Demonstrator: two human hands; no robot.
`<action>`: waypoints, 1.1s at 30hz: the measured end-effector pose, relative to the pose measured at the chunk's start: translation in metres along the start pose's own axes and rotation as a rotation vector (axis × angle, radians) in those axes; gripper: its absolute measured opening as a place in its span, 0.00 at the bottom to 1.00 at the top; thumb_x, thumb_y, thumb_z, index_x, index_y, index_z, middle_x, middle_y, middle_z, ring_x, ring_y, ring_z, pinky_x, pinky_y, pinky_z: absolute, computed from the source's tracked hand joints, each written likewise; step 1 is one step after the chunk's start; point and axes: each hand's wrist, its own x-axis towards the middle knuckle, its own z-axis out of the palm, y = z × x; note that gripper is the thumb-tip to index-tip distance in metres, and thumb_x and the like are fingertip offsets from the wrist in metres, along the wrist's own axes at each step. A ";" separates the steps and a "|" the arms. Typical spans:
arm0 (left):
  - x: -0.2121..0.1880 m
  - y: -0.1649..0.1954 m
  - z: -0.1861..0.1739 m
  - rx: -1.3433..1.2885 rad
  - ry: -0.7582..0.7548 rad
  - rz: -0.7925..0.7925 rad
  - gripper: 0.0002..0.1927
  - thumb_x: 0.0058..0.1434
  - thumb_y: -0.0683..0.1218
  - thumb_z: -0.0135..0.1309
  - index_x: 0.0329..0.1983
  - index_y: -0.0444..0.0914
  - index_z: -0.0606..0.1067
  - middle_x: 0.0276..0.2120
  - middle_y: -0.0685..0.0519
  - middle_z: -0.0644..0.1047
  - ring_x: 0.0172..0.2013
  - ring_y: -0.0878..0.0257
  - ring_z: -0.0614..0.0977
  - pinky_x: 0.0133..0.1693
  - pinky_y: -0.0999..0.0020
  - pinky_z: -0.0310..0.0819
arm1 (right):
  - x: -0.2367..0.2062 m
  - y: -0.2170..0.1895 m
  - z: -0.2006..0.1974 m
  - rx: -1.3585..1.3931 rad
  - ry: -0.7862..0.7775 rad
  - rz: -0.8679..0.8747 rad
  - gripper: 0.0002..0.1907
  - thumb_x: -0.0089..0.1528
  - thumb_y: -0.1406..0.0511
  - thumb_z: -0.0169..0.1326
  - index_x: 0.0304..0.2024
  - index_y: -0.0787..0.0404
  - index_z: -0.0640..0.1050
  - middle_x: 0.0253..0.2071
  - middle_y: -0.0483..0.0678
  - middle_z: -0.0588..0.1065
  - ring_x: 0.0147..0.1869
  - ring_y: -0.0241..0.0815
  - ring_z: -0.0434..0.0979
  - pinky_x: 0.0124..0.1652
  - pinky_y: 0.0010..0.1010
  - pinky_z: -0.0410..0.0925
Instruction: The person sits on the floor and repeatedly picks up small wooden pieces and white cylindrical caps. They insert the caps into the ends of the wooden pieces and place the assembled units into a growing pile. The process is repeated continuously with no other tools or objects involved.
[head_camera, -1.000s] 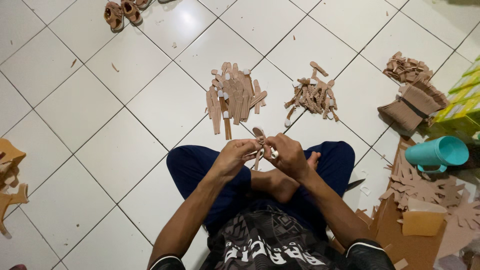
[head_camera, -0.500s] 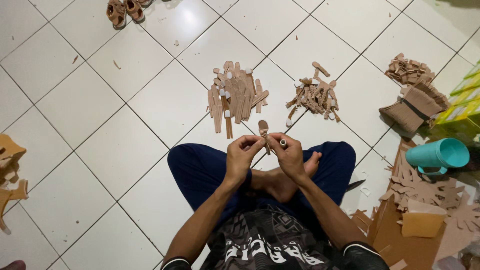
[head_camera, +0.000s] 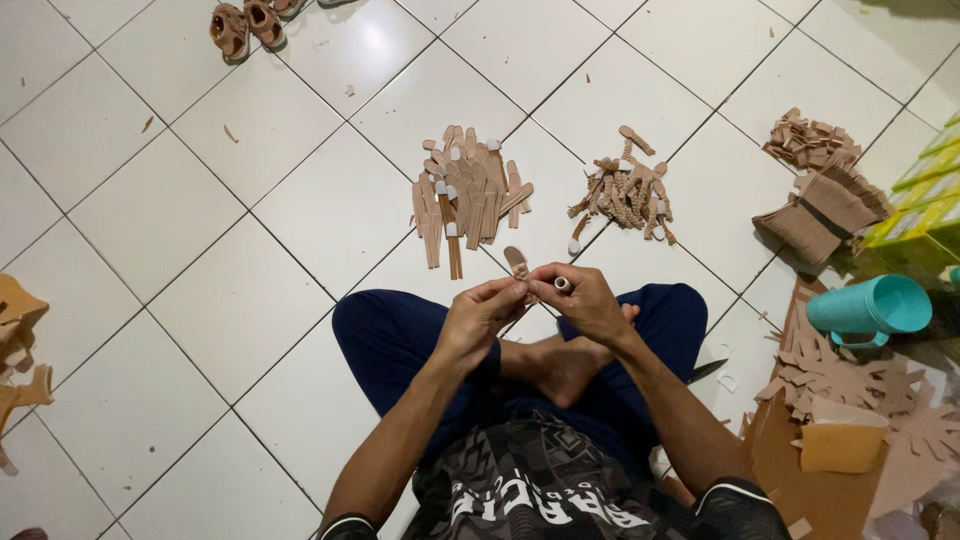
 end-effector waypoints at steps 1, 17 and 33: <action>-0.002 0.002 0.002 0.116 0.009 0.068 0.15 0.64 0.42 0.60 0.51 0.29 0.79 0.41 0.47 0.83 0.42 0.63 0.85 0.48 0.71 0.80 | 0.001 0.001 -0.002 0.003 -0.011 -0.020 0.12 0.65 0.65 0.58 0.47 0.66 0.82 0.37 0.45 0.82 0.39 0.30 0.81 0.37 0.20 0.74; -0.011 0.026 0.026 0.816 0.178 0.475 0.12 0.64 0.45 0.60 0.44 0.31 0.82 0.33 0.51 0.85 0.35 0.68 0.86 0.39 0.74 0.81 | 0.011 -0.021 -0.005 -0.199 0.120 -0.263 0.11 0.63 0.65 0.60 0.47 0.63 0.83 0.40 0.48 0.83 0.37 0.33 0.82 0.31 0.22 0.72; 0.010 0.009 0.022 0.715 0.339 0.523 0.11 0.62 0.43 0.62 0.43 0.31 0.83 0.33 0.50 0.85 0.35 0.65 0.87 0.39 0.71 0.82 | 0.018 0.014 0.028 0.385 0.211 0.146 0.12 0.66 0.63 0.57 0.42 0.68 0.82 0.25 0.38 0.73 0.27 0.25 0.66 0.27 0.18 0.59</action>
